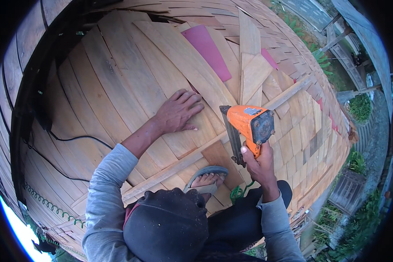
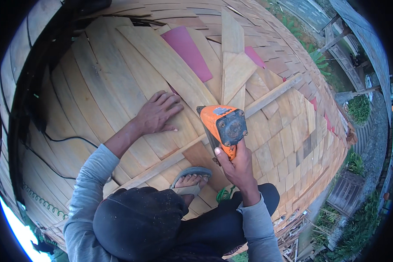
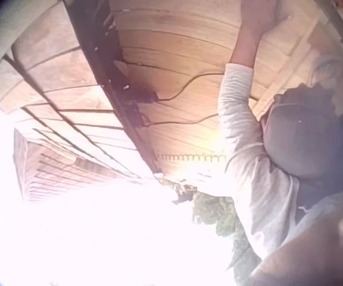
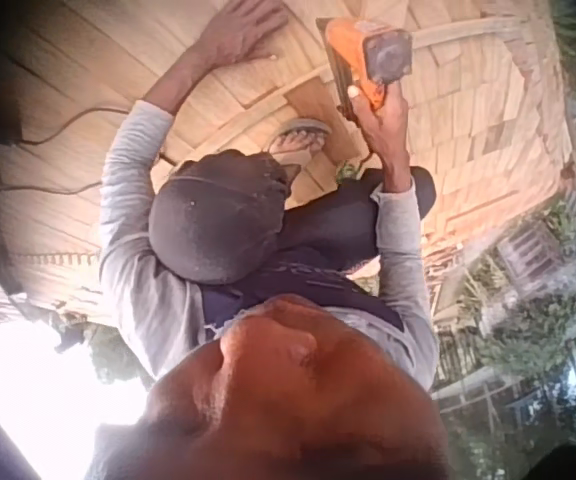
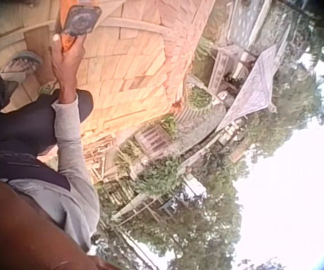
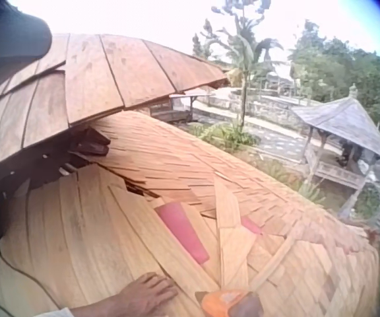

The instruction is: The person installs wood shingles on a curved roof by positioning individual shingles and securing them with a nail gun, and later uses an angle grinder to trim edges.

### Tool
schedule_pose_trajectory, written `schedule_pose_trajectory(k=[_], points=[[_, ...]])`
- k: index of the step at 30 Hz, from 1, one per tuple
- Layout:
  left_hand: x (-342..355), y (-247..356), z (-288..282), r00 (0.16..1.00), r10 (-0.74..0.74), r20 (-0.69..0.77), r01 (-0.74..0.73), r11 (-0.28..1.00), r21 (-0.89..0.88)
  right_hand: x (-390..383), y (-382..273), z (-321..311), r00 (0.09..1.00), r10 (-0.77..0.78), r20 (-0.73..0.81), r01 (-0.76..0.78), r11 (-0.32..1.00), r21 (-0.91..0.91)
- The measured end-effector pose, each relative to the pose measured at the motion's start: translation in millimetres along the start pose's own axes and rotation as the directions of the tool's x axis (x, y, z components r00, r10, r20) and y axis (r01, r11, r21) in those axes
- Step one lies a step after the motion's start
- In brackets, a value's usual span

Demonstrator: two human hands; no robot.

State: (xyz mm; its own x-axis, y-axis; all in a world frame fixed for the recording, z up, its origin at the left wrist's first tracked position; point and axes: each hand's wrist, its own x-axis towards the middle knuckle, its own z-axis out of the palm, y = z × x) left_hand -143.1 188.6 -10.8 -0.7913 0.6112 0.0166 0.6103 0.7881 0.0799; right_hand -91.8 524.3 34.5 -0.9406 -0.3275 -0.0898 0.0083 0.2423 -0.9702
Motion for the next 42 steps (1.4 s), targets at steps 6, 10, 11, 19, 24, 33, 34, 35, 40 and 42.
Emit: schedule_pose_trajectory(k=[6,10,11,19,24,33,34,35,40,42], points=[[-1.0,25.9,3.1,0.996,-0.084,0.024,0.082,0.994,0.071,45.7,-35.0,-3.1,0.992,-0.084,0.098,0.084,0.996,0.005],[5.8,53.2,7.9,0.976,-0.21,0.053,0.206,0.976,0.069,98.7,-66.9,10.2,0.958,-0.164,0.235,0.188,0.978,-0.086],[8.2,56.2,8.4,0.971,-0.228,0.067,0.222,0.971,0.084,113.8,-70.7,16.4,0.945,-0.195,0.261,0.226,0.97,-0.094],[13.8,61.8,6.9,0.965,-0.248,0.09,0.242,0.968,0.073,177.4,-91.8,57.0,0.872,-0.366,0.324,0.441,0.875,-0.199],[18.6,67.2,8.7,0.95,-0.29,0.113,0.281,0.956,0.091,193.4,-103.7,59.6,0.897,-0.301,0.325,0.382,0.897,-0.222],[-4.9,83.6,43.5,0.939,-0.33,-0.095,0.331,0.944,-0.009,187.1,-97.0,39.4,0.813,-0.31,0.492,0.481,0.834,-0.27],[-3.2,85.4,42.0,0.936,-0.329,-0.126,0.33,0.944,-0.016,178.4,-88.8,30.6,0.811,-0.334,0.48,0.499,0.824,-0.269],[-2.9,87.8,38.2,0.931,-0.332,-0.154,0.332,0.943,-0.023,170.1,-76.3,24.3,0.807,-0.357,0.471,0.516,0.814,-0.267],[-20.3,93.5,34.7,0.915,-0.373,-0.152,0.375,0.927,-0.017,142.1,-61.2,11.6,0.848,-0.231,0.478,0.404,0.864,-0.299],[-25.2,94.1,43.8,0.897,-0.391,-0.206,0.396,0.918,-0.019,138.0,-55.3,12.5,0.854,-0.189,0.484,0.371,0.875,-0.312]])
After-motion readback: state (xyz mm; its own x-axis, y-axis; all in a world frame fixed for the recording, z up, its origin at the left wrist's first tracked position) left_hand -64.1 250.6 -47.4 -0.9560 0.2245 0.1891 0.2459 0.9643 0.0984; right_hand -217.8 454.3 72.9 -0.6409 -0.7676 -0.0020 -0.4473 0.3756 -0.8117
